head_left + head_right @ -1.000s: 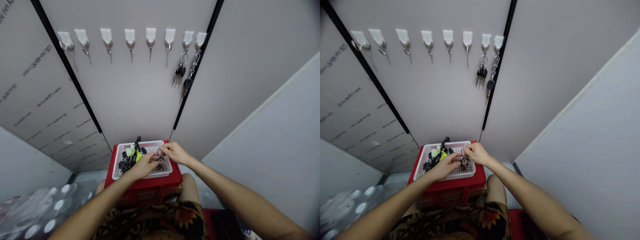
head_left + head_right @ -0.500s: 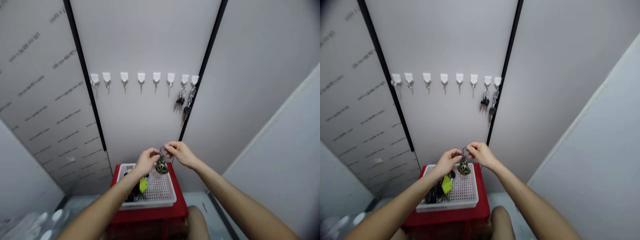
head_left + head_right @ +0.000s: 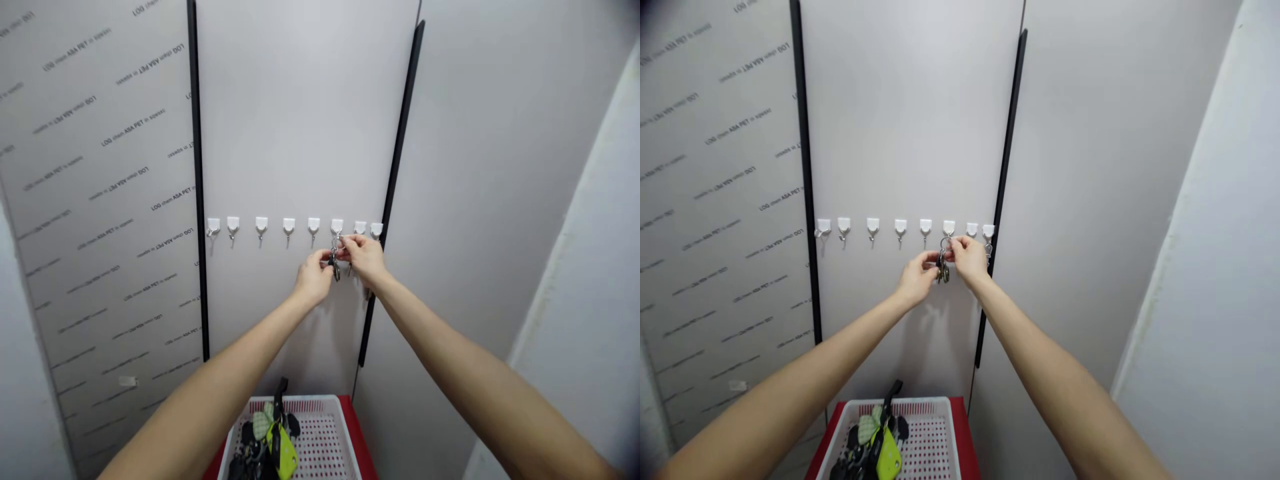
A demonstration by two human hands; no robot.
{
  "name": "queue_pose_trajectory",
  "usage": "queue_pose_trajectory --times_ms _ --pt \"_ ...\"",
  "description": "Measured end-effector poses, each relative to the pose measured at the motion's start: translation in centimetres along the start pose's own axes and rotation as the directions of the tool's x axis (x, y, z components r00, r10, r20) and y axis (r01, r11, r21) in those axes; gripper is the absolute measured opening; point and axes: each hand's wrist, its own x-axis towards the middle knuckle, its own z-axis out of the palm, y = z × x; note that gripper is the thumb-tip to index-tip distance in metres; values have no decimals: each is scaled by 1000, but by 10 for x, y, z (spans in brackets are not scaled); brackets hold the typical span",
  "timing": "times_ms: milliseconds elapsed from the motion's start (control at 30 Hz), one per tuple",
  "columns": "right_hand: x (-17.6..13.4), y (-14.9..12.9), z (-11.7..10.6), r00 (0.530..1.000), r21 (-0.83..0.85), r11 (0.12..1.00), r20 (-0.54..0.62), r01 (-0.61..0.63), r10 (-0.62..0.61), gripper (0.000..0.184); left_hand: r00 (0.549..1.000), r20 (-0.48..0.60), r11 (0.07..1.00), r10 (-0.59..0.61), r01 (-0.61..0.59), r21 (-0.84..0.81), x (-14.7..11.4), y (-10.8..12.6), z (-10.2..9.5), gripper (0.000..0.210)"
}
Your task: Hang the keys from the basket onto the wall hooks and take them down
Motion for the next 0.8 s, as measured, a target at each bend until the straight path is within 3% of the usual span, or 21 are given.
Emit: queue_pose_trajectory --times_ms 200,367,433,533,600,667,700,800 --pt "15 -6 6 989 -8 997 -123 -78 76 13 997 67 991 27 -35 127 16 6 8 36" --pt "19 11 3 987 -116 985 -118 -125 112 7 995 86 974 -45 25 225 7 -7 3 35" --pt "15 20 -2 991 -213 975 -130 -67 40 10 991 103 972 -89 63 228 -9 -22 -7 35" --pt "-9 43 -11 975 -378 920 -138 108 -172 22 977 134 965 -168 135 223 -49 -56 -30 33" --pt "-41 63 -14 975 -460 869 -27 182 -218 24 964 128 949 -233 197 245 -83 -82 -46 31" --pt "-86 85 -13 979 -510 843 182 172 -90 21 941 108 916 -319 277 290 -120 -106 -61 28" --pt "-109 98 -10 955 -536 832 297 142 28 18 925 101 893 -366 319 318 -137 -117 -67 27" --pt "-168 133 3 794 -578 814 523 64 309 18 889 106 831 -445 366 418 -178 -137 -80 27"
